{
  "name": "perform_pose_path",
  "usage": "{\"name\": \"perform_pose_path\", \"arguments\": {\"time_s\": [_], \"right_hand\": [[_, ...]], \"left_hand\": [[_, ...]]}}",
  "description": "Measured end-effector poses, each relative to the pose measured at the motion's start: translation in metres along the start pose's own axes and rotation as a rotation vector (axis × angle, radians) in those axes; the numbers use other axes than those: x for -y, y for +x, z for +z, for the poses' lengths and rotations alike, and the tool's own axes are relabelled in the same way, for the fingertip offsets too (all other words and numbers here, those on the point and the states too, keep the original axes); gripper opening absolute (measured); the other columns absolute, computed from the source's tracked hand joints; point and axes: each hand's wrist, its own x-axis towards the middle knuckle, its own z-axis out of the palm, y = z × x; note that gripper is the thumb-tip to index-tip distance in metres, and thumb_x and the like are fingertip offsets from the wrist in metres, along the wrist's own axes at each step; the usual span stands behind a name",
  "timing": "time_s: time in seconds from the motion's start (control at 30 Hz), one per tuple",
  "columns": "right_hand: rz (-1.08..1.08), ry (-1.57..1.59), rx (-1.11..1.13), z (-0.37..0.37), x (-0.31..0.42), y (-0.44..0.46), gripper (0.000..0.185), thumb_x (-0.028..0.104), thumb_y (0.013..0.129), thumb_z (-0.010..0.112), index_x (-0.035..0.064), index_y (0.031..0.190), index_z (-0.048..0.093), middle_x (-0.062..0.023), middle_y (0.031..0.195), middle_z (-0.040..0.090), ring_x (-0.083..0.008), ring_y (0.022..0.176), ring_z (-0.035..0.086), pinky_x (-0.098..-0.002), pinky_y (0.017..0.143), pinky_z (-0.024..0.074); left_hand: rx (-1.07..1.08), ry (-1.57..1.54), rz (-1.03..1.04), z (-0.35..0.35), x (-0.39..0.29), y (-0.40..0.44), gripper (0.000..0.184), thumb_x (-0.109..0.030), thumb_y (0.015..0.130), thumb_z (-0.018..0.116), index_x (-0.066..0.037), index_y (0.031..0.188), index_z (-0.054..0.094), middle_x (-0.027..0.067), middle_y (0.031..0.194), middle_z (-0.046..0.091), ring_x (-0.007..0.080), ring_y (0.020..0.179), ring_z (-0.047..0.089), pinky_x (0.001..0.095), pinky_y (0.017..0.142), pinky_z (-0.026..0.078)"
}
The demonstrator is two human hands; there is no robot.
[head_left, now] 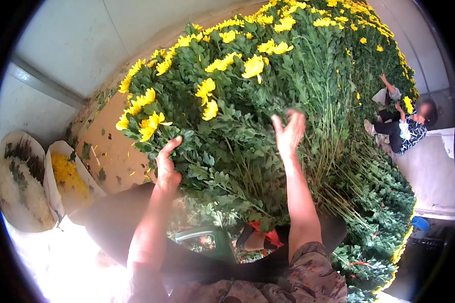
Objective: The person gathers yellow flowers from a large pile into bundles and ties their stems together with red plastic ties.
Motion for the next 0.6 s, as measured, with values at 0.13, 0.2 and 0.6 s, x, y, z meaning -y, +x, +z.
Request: {"name": "perform_pose_path", "arguments": {"time_s": [0.13, 0.2, 0.6], "right_hand": [[0.148, 0.081, 0.152, 0.01, -0.022, 0.008, 0.058, 0.042, 0.079, 0.07, 0.0081, 0.122, 0.051, -0.0188, 0.105, 0.06, -0.0343, 0.093, 0.057, -0.0467, 0.078, 0.0484], [0.138, 0.068, 0.242, 0.016, -0.019, -0.009, 0.048, 0.032, 0.083, 0.067, 0.0082, 0.121, 0.051, -0.0169, 0.101, 0.059, -0.033, 0.093, 0.056, -0.0466, 0.077, 0.0485], [-0.074, 0.236, 0.125, 0.0, 0.006, -0.013, 0.073, 0.062, 0.071, 0.066, 0.0066, 0.117, 0.051, -0.0162, 0.115, 0.051, -0.0318, 0.108, 0.051, -0.0471, 0.085, 0.047]], "left_hand": [[0.016, -0.021, -0.039, 0.0, 0.001, 0.002, 0.038, -0.019, 0.07, 0.072, -0.002, 0.102, 0.06, 0.0104, 0.093, 0.066, 0.025, 0.083, 0.063, 0.0404, 0.079, 0.053], [0.002, 0.009, -0.001, 0.002, -0.001, 0.0, 0.04, -0.02, 0.07, 0.073, 0.0, 0.103, 0.06, 0.0105, 0.093, 0.065, 0.0248, 0.082, 0.063, 0.04, 0.079, 0.053], [-0.028, 0.027, 0.019, -0.003, 0.002, 0.001, 0.04, -0.021, 0.068, 0.074, -0.001, 0.1, 0.061, 0.0102, 0.091, 0.065, 0.0243, 0.08, 0.063, 0.0389, 0.077, 0.053]]}}
